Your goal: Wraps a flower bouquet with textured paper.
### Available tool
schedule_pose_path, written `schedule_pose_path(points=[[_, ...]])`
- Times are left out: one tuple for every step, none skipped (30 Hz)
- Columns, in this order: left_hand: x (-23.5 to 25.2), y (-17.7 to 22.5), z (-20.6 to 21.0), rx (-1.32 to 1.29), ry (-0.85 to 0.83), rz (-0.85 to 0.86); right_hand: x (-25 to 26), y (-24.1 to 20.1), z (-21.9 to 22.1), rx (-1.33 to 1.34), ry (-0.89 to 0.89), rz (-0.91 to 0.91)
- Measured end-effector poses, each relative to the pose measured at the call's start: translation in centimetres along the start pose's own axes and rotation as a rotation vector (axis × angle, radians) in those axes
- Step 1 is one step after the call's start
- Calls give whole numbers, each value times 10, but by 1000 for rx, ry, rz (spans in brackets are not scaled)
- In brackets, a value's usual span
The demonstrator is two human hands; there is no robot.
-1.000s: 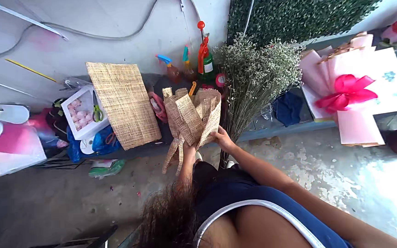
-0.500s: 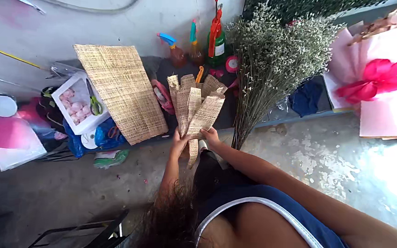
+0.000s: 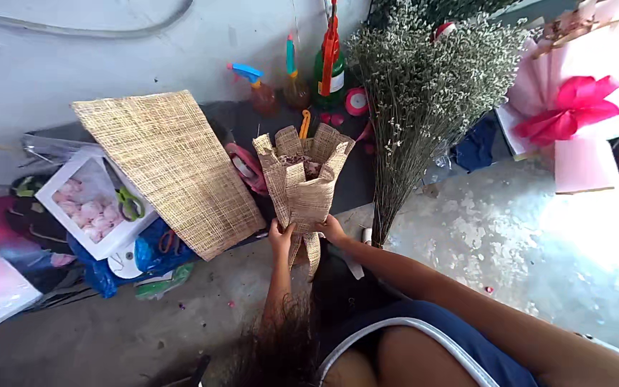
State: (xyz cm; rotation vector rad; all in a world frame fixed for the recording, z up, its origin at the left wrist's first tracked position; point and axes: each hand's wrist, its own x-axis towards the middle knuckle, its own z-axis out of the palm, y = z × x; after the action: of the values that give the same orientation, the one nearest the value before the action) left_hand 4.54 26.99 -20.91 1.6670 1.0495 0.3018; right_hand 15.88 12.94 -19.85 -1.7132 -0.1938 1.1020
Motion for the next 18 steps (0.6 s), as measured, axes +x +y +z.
schedule_pose_path(points=[[1,0,0,20,3,-8,-2,-1,-1,-56,-14,-12],[2,1,1,55,15,-13,-3,-3,-1,-102,-7,-1],[5,4,2,97,28,-13,-3,-8,0,-133,19,36],[6,7,3,153,36,-15,-2,-12,1,-144,59,78],[5,8,5,213,42,-14,-2,-15,3,-150,96,117],[2,10,6,256,58,-6,-1,-16,4,-155,124,141],[-2,10,8,266,89,11,0,-15,6,-153,146,143],[-10,9,10,247,131,36,-1,-14,8,-145,157,132],[-19,8,13,222,182,77,-2,-15,10,-133,163,111],[-27,6,16,209,231,119,-4,-15,12,-117,166,83],[-35,4,18,201,277,159,-5,-15,14,-103,164,58],[-41,1,20,204,321,188,-6,-14,15,-91,159,51],[-46,-2,20,214,359,208,-5,-13,16,-88,155,67],[-47,-5,22,219,384,219,-3,-11,16,-93,158,88],[-48,-7,23,228,393,216,1,-8,16,-97,162,112],[-48,-6,25,243,379,189,4,-6,17,-104,163,124],[-49,-3,27,260,351,160,6,-5,17,-112,167,131],[-50,-1,31,270,320,152,6,-7,18,-122,172,136]])
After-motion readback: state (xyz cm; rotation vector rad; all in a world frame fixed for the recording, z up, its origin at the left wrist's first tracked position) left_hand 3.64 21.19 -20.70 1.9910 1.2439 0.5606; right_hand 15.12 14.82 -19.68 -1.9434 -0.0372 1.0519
